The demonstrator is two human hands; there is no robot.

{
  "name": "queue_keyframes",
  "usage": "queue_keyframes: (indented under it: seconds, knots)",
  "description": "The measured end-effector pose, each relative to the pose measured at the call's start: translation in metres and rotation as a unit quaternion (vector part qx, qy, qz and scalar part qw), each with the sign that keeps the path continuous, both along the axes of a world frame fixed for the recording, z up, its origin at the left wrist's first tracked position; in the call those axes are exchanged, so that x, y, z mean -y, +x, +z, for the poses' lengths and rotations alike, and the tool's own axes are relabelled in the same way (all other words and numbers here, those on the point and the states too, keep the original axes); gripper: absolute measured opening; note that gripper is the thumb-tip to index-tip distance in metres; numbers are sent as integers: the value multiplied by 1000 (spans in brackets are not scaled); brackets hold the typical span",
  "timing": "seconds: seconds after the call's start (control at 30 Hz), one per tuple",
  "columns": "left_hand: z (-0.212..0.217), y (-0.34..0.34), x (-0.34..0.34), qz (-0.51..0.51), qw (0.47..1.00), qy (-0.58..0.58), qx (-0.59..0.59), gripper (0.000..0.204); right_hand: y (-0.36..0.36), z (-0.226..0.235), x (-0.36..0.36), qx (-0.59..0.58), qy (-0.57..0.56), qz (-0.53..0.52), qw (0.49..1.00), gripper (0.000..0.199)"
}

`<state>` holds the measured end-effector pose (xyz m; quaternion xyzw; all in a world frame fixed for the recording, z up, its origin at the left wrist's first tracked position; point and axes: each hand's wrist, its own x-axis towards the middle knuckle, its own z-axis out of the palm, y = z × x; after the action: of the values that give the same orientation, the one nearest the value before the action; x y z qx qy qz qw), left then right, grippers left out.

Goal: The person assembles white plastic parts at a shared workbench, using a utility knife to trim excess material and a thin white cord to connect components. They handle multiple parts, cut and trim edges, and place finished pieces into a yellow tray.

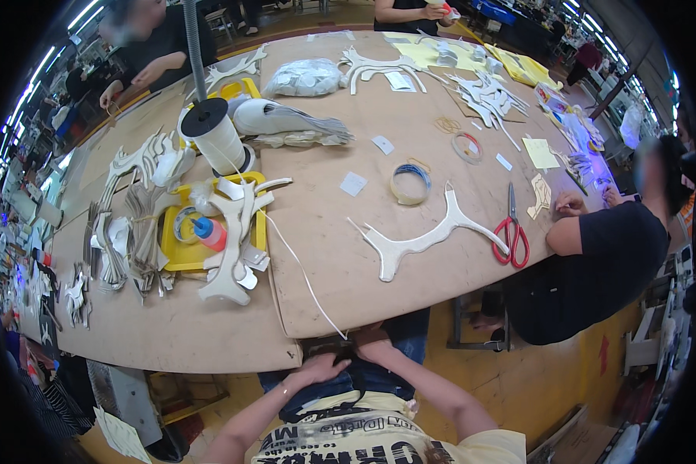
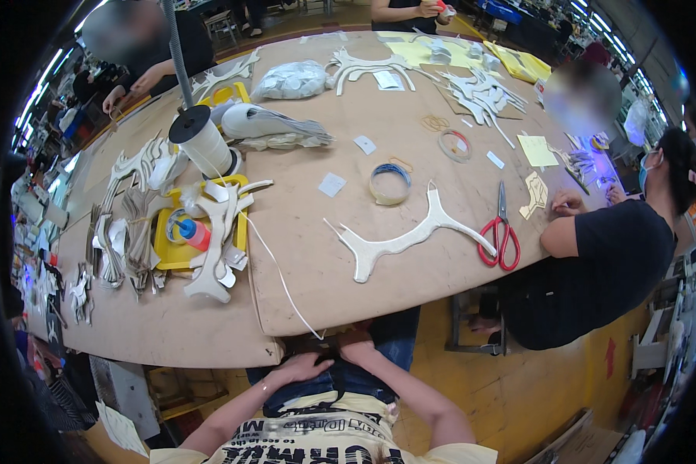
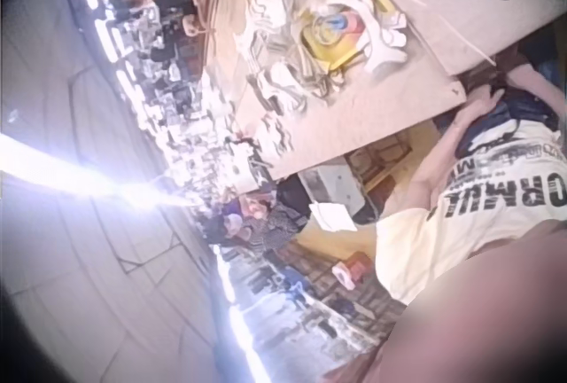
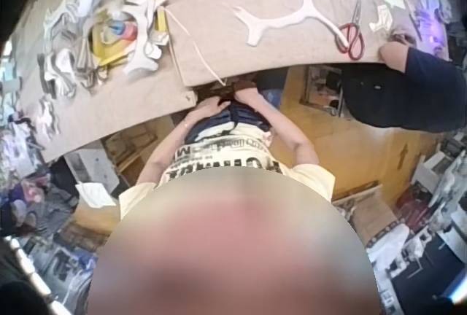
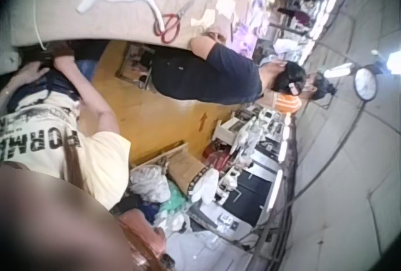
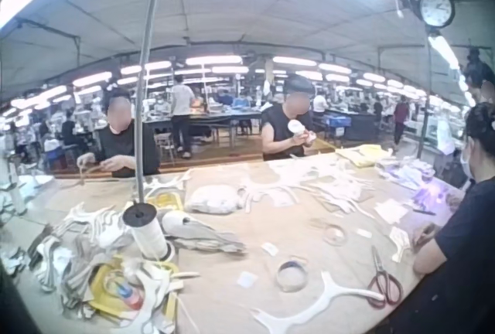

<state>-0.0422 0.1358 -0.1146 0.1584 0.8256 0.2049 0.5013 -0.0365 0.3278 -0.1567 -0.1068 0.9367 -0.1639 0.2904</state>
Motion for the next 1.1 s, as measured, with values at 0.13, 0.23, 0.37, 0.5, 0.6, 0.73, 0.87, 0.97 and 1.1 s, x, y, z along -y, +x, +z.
queue_keyframes:
  seconds: [0.13,0.23,0.37,0.5,0.6,0.73,0.87,0.97,1.1]
  knots:
    - [65,22,19,26,970,187,-153,51,2,109,-30,123,-89,37,988,41]
    - [115,15,26,9,975,199,-103,48,-11,174,-42,172,-228,40,958,44]
    - [171,6,30,90,957,266,-67,40,-41,233,-62,75,-383,-65,918,34]
    - [189,-7,39,179,908,302,-228,26,-102,237,-80,-192,-152,-130,961,32]
    - [175,-19,51,217,836,295,-408,20,-130,230,-99,-245,-49,-115,961,33]
    - [142,-27,64,305,749,261,-527,19,-152,221,-123,-197,-116,-75,970,41]
    - [117,-27,65,382,740,239,-500,18,-163,213,-135,-145,-98,-61,983,41]
    - [106,-26,64,357,762,194,-504,17,-165,213,-136,-133,-96,-46,985,40]
    - [101,-28,65,370,775,202,-470,17,-160,230,-135,-103,-87,-105,985,38]
